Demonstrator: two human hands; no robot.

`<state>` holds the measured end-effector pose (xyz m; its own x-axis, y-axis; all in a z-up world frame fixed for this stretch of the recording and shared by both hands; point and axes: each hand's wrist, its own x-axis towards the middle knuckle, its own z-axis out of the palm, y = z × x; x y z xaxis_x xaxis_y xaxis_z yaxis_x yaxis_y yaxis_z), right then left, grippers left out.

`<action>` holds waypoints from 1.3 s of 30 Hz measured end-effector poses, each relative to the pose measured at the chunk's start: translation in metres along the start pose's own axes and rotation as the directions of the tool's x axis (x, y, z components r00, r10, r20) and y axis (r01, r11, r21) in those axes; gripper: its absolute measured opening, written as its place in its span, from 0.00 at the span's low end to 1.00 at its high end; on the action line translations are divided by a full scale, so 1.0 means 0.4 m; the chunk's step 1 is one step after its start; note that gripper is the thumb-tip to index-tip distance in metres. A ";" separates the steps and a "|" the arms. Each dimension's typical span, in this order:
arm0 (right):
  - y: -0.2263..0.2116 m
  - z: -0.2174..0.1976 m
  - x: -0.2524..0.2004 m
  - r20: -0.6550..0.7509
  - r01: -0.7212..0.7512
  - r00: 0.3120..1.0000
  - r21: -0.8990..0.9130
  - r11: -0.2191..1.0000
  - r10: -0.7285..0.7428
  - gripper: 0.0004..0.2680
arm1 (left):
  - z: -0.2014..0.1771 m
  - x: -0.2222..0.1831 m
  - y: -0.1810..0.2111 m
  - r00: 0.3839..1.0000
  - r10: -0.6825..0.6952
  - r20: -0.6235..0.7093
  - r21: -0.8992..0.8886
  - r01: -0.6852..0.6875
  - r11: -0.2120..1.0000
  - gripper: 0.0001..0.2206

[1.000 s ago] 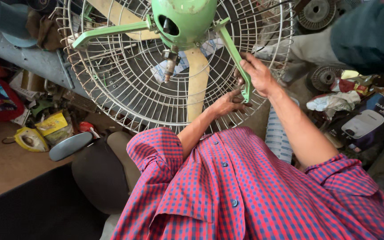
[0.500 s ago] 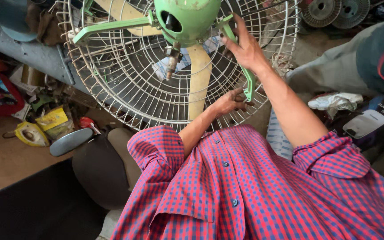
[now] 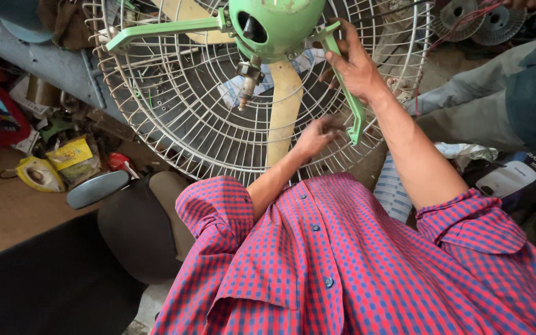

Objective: The person adjusts and secures the green oscillation arm of a standing fan by hand, repeatedly checking its fit and alignment with the fan head and cage. The person manipulates the arm and fan head to ensure proper positioning without using visible tools.

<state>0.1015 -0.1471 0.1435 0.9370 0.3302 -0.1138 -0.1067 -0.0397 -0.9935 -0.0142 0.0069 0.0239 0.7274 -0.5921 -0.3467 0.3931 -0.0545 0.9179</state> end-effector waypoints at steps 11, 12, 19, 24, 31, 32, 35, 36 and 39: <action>-0.036 0.010 -0.001 -0.004 -0.037 0.999 -0.026 0.999 0.037 0.24 | -0.049 -0.023 0.005 0.986 0.157 0.050 0.967 -0.087 0.239 0.22; -0.039 0.013 -0.004 -0.014 -0.045 0.999 -0.017 0.999 0.045 0.25 | -0.052 -0.014 -0.012 0.997 0.067 0.026 0.942 -0.047 0.331 0.22; -0.043 0.015 -0.007 -0.021 -0.053 0.998 0.022 0.998 0.054 0.25 | -0.093 0.076 -0.079 0.974 0.213 -0.083 0.684 -0.099 0.722 0.26; -0.025 0.009 -0.003 -0.017 -0.044 0.999 0.025 0.999 0.044 0.25 | -0.084 0.065 -0.046 0.987 0.068 -0.145 0.572 0.028 0.820 0.30; 0.013 -0.011 -0.018 0.007 -0.031 1.000 0.058 0.998 0.030 0.28 | -0.060 0.045 -0.005 0.959 0.212 -0.189 0.479 -0.099 0.872 0.35; 0.012 -0.013 -0.022 0.003 -0.052 0.999 0.040 0.998 0.052 0.30 | -0.060 0.046 -0.001 0.947 0.254 -0.196 0.487 -0.131 0.864 0.36; -0.007 -0.028 -0.055 0.034 0.053 0.998 -0.345 0.937 -0.044 0.29 | -0.046 0.055 0.012 0.909 0.326 -0.259 0.480 -0.172 0.860 0.32; -0.015 -0.029 -0.069 0.020 -0.030 0.999 -0.363 0.931 0.040 0.27 | -0.037 0.057 0.017 0.895 0.353 -0.272 0.511 -0.177 0.841 0.31; -0.039 -0.037 -0.110 0.009 -0.191 0.977 -0.399 0.897 0.212 0.22 | -0.023 0.060 0.039 0.876 0.366 -0.314 0.568 -0.136 0.812 0.29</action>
<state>0.0669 -0.1747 0.1640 0.8903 0.3223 -0.3217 -0.1420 -0.4747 -0.8686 0.0147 -0.0007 0.0282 0.9577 -0.2864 -0.0287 -0.0988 -0.4206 0.9018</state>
